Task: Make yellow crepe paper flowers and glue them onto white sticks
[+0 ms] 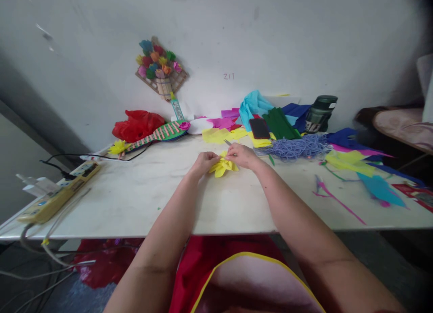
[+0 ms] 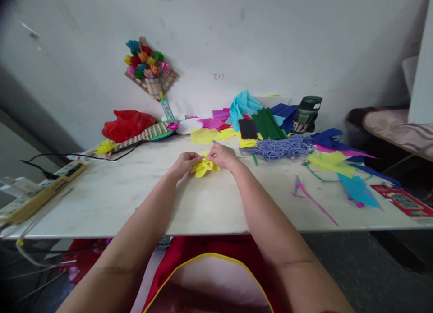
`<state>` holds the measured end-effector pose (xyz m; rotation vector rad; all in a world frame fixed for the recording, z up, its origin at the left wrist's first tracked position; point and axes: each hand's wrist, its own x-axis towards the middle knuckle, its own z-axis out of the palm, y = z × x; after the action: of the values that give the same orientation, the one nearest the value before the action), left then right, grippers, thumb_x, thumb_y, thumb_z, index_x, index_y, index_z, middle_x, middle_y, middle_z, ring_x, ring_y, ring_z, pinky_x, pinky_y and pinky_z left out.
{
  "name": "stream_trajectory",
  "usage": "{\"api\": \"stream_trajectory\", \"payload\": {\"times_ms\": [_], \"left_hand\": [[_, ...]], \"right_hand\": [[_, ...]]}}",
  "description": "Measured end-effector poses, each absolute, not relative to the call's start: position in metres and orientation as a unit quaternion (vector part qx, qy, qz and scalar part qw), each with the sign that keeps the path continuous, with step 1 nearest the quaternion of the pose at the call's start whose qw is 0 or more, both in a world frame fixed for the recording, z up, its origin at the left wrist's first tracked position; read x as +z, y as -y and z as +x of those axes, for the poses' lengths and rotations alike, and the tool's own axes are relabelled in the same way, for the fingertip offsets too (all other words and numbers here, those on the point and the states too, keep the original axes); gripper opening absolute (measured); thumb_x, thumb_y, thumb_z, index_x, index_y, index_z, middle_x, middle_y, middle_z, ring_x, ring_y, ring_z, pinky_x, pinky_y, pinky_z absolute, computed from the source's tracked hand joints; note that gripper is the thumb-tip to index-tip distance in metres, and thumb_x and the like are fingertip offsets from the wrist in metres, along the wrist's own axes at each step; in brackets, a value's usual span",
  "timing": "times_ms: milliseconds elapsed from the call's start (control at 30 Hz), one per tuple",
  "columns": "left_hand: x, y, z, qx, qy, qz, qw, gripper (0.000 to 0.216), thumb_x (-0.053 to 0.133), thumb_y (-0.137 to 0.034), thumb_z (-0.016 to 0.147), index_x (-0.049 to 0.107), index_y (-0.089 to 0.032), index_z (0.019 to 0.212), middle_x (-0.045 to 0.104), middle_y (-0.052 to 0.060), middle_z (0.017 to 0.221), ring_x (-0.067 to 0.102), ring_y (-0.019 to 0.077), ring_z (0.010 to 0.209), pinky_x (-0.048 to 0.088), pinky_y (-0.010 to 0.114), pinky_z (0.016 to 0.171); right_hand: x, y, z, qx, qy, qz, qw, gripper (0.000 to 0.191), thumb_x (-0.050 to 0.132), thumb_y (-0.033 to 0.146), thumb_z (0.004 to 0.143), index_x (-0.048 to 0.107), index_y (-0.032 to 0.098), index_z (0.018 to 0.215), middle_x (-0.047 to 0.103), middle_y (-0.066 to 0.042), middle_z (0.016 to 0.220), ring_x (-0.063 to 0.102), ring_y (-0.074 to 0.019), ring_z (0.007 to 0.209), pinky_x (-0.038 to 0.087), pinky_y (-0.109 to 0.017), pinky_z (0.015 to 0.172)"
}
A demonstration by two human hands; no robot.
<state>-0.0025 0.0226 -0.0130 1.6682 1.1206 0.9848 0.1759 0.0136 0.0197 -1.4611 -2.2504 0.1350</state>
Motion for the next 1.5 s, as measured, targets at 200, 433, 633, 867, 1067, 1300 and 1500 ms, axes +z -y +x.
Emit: {"api": "stream_trajectory", "payload": {"times_ms": [200, 433, 633, 867, 1067, 1300, 1500], "left_hand": [[-0.006, -0.016, -0.004, 0.402, -0.416, 0.631, 0.517, 0.029, 0.061, -0.04, 0.064, 0.057, -0.014, 0.075, 0.052, -0.002, 0.058, 0.043, 0.0061, 0.048, 0.028, 0.018, 0.045], [-0.004, -0.014, -0.004, 0.36, -0.434, 0.606, 0.561, 0.034, 0.06, -0.042, 0.065, 0.06, -0.009, 0.072, 0.055, 0.003, 0.055, 0.044, 0.0079, 0.046, 0.027, 0.021, 0.042], [-0.008, -0.017, -0.005, 0.354, -0.425, 0.598, 0.58, 0.034, 0.059, -0.043, 0.066, 0.058, -0.01, 0.066, 0.055, 0.003, 0.055, 0.045, 0.0082, 0.045, 0.029, 0.022, 0.043], [-0.01, -0.02, -0.007, 0.324, -0.411, 0.611, 0.593, 0.034, 0.059, -0.042, 0.066, 0.062, -0.008, 0.069, 0.063, 0.007, 0.063, 0.053, 0.0122, 0.053, 0.036, 0.023, 0.049], [-0.008, -0.02, -0.01, 0.301, -0.379, 0.638, 0.599, 0.031, 0.059, -0.037, 0.066, 0.064, -0.008, 0.074, 0.065, 0.008, 0.066, 0.056, 0.014, 0.058, 0.04, 0.024, 0.055], [0.0, -0.013, -0.01, 0.289, -0.383, 0.668, 0.568, 0.033, 0.06, -0.039, 0.066, 0.063, -0.009, 0.079, 0.063, 0.006, 0.064, 0.051, 0.0105, 0.053, 0.035, 0.021, 0.05], [-0.001, -0.015, -0.01, 0.302, -0.407, 0.714, 0.483, 0.032, 0.06, -0.039, 0.065, 0.064, -0.01, 0.077, 0.056, 0.001, 0.06, 0.045, 0.008, 0.05, 0.031, 0.02, 0.047]], "right_hand": [[0.02, -0.012, 0.175, 0.041, 0.804, -0.545, 0.236, 0.017, 0.057, 0.037, 0.073, 0.07, 0.026, 0.076, 0.06, 0.003, 0.103, 0.057, -0.012, 0.085, 0.04, -0.022, 0.066], [0.024, -0.007, 0.174, 0.045, 0.821, -0.52, 0.232, 0.016, 0.056, 0.036, 0.073, 0.069, 0.026, 0.076, 0.06, 0.004, 0.102, 0.056, -0.0112, 0.082, 0.038, -0.022, 0.065], [0.029, -0.001, 0.172, 0.035, 0.833, -0.507, 0.22, 0.016, 0.055, 0.036, 0.074, 0.068, 0.027, 0.075, 0.06, 0.006, 0.104, 0.056, -0.0102, 0.079, 0.035, -0.022, 0.061], [0.033, 0.001, 0.17, 0.013, 0.842, -0.499, 0.207, 0.015, 0.054, 0.031, 0.074, 0.068, 0.026, 0.074, 0.062, 0.006, 0.102, 0.055, -0.0098, 0.076, 0.031, -0.022, 0.057], [0.033, -0.001, 0.171, 0.004, 0.84, -0.502, 0.205, 0.015, 0.054, 0.03, 0.072, 0.069, 0.027, 0.072, 0.061, 0.007, 0.099, 0.055, -0.0096, 0.075, 0.03, -0.023, 0.055], [0.034, 0.0, 0.172, 0.015, 0.834, -0.51, 0.211, 0.015, 0.055, 0.029, 0.072, 0.069, 0.026, 0.071, 0.061, 0.006, 0.099, 0.055, -0.0097, 0.075, 0.031, -0.023, 0.055], [0.033, 0.001, 0.172, 0.033, 0.833, -0.511, 0.209, 0.016, 0.055, 0.032, 0.072, 0.069, 0.025, 0.073, 0.061, 0.004, 0.099, 0.055, -0.0107, 0.078, 0.034, -0.022, 0.057]]}}
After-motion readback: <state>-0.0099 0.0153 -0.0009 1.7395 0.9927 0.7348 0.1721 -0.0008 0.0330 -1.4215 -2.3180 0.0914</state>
